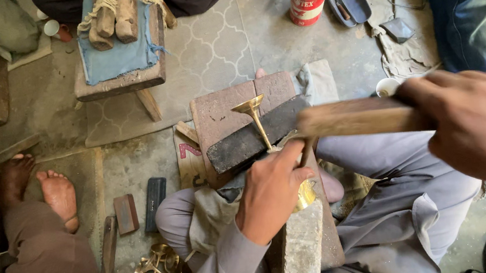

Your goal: The person sits on the floor and uses a wooden mallet to repeatedly strike a small brass object held against a stone anvil. The person rotates the object occasionally to work different areas while continuing to hammer.

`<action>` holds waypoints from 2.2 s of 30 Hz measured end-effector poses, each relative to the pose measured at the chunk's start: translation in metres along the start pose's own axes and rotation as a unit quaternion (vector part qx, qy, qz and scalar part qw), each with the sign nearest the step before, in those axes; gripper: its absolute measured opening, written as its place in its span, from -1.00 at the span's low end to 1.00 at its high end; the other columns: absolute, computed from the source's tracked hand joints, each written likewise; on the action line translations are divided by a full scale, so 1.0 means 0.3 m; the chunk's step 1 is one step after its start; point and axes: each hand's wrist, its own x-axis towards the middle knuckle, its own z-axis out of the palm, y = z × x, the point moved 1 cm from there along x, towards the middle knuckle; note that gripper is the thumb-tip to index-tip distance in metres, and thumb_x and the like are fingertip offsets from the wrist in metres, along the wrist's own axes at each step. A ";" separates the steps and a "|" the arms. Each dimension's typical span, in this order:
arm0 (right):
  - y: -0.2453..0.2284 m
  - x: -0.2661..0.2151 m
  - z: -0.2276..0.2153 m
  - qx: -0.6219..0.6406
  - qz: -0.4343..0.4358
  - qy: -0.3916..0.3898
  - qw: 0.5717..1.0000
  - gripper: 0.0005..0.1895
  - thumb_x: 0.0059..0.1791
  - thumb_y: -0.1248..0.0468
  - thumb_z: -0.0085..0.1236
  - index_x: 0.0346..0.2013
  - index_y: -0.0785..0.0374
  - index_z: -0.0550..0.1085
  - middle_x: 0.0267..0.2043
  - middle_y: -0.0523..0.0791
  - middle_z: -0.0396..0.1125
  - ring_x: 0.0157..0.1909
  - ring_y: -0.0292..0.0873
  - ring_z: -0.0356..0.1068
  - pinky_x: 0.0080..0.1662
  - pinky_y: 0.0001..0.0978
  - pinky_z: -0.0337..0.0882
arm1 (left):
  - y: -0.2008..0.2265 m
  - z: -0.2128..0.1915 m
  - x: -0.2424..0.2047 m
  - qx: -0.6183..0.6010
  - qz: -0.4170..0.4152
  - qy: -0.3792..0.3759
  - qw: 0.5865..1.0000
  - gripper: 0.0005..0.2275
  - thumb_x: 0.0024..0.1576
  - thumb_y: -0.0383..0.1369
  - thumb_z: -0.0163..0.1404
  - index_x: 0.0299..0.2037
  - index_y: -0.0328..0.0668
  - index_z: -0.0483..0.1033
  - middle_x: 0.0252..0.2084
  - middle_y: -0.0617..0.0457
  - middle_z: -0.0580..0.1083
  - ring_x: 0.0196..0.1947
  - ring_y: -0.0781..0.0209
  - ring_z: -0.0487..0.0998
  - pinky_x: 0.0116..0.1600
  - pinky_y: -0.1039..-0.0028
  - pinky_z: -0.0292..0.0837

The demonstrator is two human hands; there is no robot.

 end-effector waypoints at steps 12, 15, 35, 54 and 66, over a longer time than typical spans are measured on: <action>0.094 -0.319 0.325 0.134 0.204 -0.040 0.969 -0.42 -0.23 0.32 0.18 0.12 0.09 0.46 -0.27 0.05 0.48 -0.19 0.17 0.49 -0.14 -0.04 0.44 | -0.028 0.057 0.141 0.060 0.052 -0.254 0.964 -0.81 0.25 -0.47 -0.03 0.04 -0.08 0.47 -0.44 -0.09 0.57 -0.39 0.16 0.71 -0.30 0.40 0.65; 0.049 -0.411 0.391 0.263 0.261 0.022 0.928 -0.43 -0.26 0.29 0.17 0.07 0.10 0.43 -0.25 0.03 0.51 -0.17 0.14 0.53 -0.10 -0.07 0.44 | -0.023 0.052 0.153 0.079 0.071 -0.297 0.949 -0.78 0.16 -0.48 0.03 0.01 -0.04 0.52 -0.45 -0.12 0.61 -0.41 0.15 0.70 -0.27 0.31 0.60; 0.036 -0.578 0.558 0.476 0.382 0.095 0.787 -0.47 -0.23 0.51 0.30 0.03 0.41 0.41 -0.10 -0.02 0.51 -0.09 -0.21 0.52 -0.02 -0.31 0.50 | -0.015 0.034 0.216 0.106 0.129 -0.339 0.926 -0.58 -0.05 -0.40 0.26 0.01 -0.03 0.40 -0.38 -0.17 0.57 -0.26 -0.23 0.63 -0.21 0.07 0.50; -0.007 -0.136 0.162 0.146 0.137 0.039 0.979 -0.55 -0.17 0.42 0.14 0.03 0.24 0.45 -0.29 0.07 0.44 -0.27 0.13 0.47 -0.17 -0.09 0.44 | -0.044 -0.007 0.049 -0.022 0.097 -0.084 0.991 -0.67 0.11 -0.50 0.16 0.07 -0.31 0.43 -0.34 -0.20 0.56 -0.35 -0.01 0.68 -0.34 0.35 0.62; -0.210 0.026 -0.121 -0.100 -0.097 0.028 0.990 -0.46 -0.31 0.40 0.28 -0.01 0.14 0.54 -0.23 -0.04 0.47 -0.23 0.05 0.49 -0.11 -0.04 0.45 | -0.056 -0.007 -0.084 -0.058 -0.010 0.060 0.996 -0.79 0.15 -0.38 0.23 -0.20 -0.30 0.45 -0.35 -0.14 0.53 -0.42 -0.03 0.59 -0.34 0.25 0.43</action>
